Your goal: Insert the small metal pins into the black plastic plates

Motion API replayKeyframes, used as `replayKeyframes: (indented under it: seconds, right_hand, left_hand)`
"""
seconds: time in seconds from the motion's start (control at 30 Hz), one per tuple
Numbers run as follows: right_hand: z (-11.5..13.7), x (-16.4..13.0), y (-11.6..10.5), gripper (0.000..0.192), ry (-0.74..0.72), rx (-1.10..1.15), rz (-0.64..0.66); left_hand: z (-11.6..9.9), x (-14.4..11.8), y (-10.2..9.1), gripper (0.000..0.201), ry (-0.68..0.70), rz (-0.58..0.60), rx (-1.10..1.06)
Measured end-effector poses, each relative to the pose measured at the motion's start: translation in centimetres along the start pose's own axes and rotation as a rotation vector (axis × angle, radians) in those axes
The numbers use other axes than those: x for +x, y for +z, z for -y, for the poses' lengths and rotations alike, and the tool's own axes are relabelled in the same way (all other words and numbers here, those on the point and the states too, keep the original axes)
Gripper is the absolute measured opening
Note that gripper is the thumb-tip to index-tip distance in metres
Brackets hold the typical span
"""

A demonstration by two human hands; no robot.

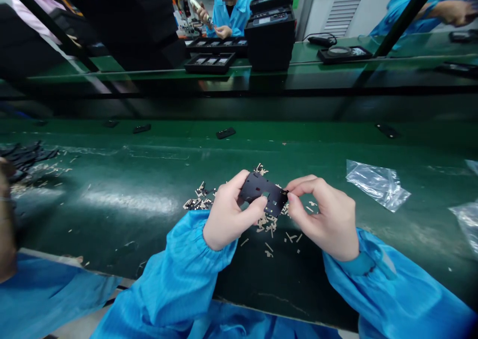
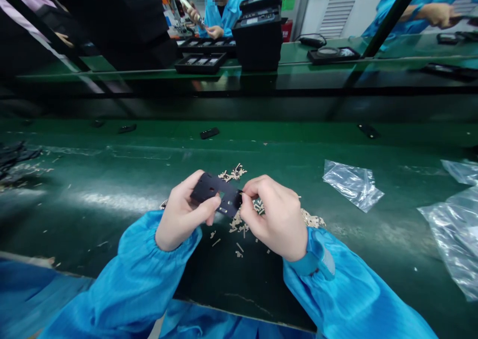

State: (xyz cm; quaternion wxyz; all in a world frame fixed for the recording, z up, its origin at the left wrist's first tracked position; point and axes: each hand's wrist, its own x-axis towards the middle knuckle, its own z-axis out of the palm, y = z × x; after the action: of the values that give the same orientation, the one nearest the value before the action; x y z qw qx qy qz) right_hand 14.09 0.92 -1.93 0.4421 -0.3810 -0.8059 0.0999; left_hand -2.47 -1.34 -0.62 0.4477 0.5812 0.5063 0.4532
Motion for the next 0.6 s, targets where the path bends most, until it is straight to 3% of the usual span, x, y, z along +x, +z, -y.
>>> replayKeyframes:
  seconds: [0.6]
  right_hand:
    - [0.38,0.36,-0.62,0.012,-0.021,0.094,0.137]
  left_hand:
    - [0.33,-0.13,-0.10,0.008,0.084,-0.115,0.112]
